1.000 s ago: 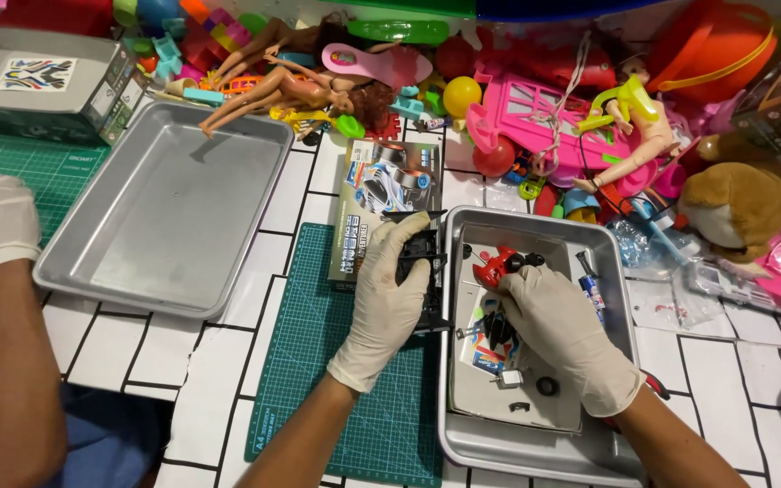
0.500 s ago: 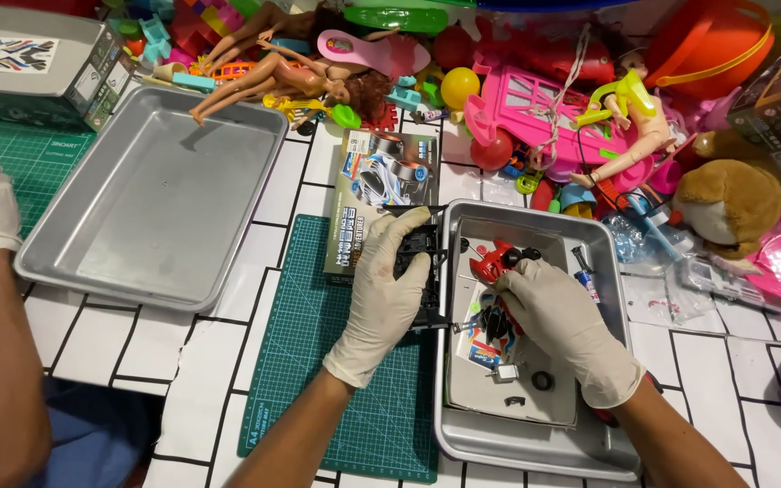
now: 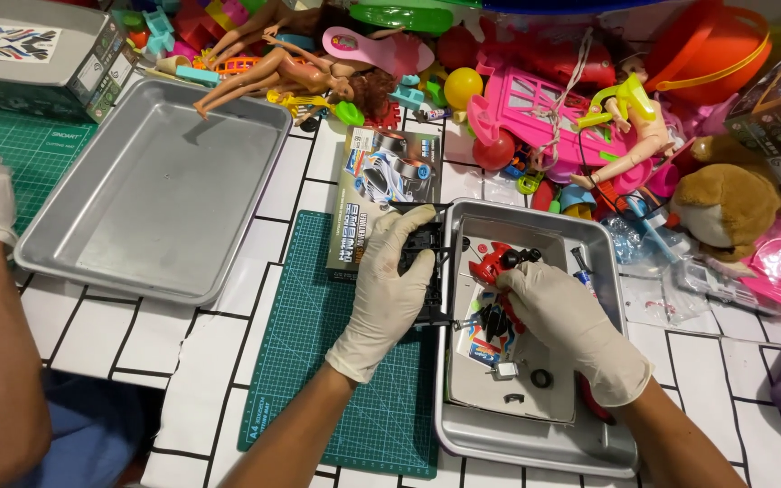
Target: Assembling a blue toy car by fitting plastic parts and applying decorative stickers.
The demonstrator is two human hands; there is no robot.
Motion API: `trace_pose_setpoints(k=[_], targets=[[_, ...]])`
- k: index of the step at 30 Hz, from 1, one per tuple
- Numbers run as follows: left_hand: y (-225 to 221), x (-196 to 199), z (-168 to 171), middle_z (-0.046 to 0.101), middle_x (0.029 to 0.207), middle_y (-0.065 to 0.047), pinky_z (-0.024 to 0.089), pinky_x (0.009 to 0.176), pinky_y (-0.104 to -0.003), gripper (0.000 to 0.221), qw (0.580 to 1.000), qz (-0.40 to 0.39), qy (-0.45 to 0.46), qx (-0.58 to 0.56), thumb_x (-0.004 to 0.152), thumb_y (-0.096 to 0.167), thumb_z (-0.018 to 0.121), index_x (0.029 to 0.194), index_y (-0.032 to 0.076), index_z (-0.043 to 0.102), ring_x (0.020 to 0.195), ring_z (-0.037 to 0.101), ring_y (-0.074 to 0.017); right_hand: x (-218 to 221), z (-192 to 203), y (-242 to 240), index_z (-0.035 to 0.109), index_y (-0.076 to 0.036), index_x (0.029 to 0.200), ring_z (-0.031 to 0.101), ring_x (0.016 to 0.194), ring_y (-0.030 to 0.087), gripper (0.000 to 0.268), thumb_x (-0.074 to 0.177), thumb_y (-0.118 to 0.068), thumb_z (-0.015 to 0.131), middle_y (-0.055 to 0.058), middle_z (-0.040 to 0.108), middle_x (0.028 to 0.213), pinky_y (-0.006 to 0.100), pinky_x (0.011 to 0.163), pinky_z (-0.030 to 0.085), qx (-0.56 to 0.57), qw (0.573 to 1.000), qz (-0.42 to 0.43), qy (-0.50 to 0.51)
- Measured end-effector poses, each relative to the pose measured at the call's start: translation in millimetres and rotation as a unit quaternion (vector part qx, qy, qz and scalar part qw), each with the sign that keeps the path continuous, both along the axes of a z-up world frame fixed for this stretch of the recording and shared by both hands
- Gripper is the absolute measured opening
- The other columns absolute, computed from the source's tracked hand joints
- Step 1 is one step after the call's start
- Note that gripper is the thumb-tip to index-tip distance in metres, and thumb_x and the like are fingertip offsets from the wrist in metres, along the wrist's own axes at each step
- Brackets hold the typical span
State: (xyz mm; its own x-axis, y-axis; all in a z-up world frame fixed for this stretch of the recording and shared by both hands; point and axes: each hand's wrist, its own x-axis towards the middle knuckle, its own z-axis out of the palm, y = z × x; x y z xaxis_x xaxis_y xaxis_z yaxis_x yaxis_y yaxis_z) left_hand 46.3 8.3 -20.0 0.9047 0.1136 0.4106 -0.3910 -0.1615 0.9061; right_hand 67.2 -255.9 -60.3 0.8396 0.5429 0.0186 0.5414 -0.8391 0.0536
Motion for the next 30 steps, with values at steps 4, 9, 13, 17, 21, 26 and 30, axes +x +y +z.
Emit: trace_pose_setpoints(k=[4,9,13,17,21,26,30], targets=[[-1,-5,6,0.063,0.124,-0.011,0.041,0.113,-0.044,0.043,0.999,-0.021,0.014,-0.024,0.086,-0.005,0.066,0.126,0.010,0.068,0.128,0.058,-0.0295,-5,33,10,0.067,-0.018,0.111,0.070,0.087,0.028,0.021,0.091,-0.014,0.062,0.005,0.066,0.087,0.040,0.068,0.059,0.209,0.969,-0.056,0.118],[-11,-21,24,0.066,0.121,-0.011,0.042,0.112,-0.043,0.040,0.996,-0.057,0.034,-0.053,0.084,-0.005,0.067,0.121,0.010,0.070,0.124,0.059,-0.0267,-15,67,14,0.075,-0.008,0.092,0.071,0.083,0.020,0.011,0.082,-0.003,0.071,0.009,0.076,0.087,0.036,0.072,0.056,0.422,0.883,-0.074,0.191],[-17,-27,23,0.067,0.118,-0.010,0.043,0.111,-0.042,0.035,0.994,-0.083,0.053,-0.047,0.084,-0.002,0.068,0.116,0.012,0.072,0.124,0.060,-0.0272,-19,79,15,0.073,-0.003,0.087,0.068,0.086,0.020,0.002,0.086,-0.001,0.072,0.012,0.072,0.089,0.031,0.076,0.056,0.522,0.829,-0.043,0.195],[-23,-33,20,0.066,0.117,-0.009,0.044,0.111,-0.041,0.034,0.991,-0.105,0.066,-0.049,0.083,-0.001,0.069,0.114,0.012,0.072,0.123,0.060,-0.0254,-25,99,19,0.073,0.000,0.092,0.069,0.087,0.019,0.007,0.086,0.005,0.071,0.014,0.073,0.092,0.033,0.076,0.057,0.521,0.839,-0.039,0.151],[-32,-31,7,0.064,0.116,-0.007,0.045,0.109,-0.041,0.032,0.988,-0.109,0.081,-0.074,0.084,-0.002,0.068,0.112,0.014,0.073,0.121,0.061,-0.0235,-34,118,50,0.080,-0.013,0.103,0.065,0.080,0.014,0.019,0.092,-0.001,0.070,0.005,0.070,0.088,0.026,0.069,0.052,0.452,0.890,0.023,0.053],[-35,-29,3,0.061,0.110,-0.011,0.049,0.104,-0.043,0.015,0.985,-0.116,0.086,-0.099,0.086,0.003,0.072,0.100,0.007,0.070,0.112,0.063,-0.0258,-28,94,54,0.047,-0.015,0.153,0.069,0.081,0.031,0.073,0.085,-0.001,0.070,0.008,0.071,0.086,0.045,0.074,0.057,0.311,0.949,0.054,0.004],[-32,-32,13,0.064,0.108,-0.010,0.052,0.100,-0.041,0.010,0.989,-0.109,0.080,-0.068,0.087,0.005,0.072,0.095,0.009,0.072,0.110,0.067,-0.0280,-27,84,49,0.043,-0.012,0.152,0.069,0.084,0.032,0.074,0.084,-0.003,0.071,0.007,0.073,0.090,0.048,0.074,0.057,0.278,0.960,0.045,0.007]])
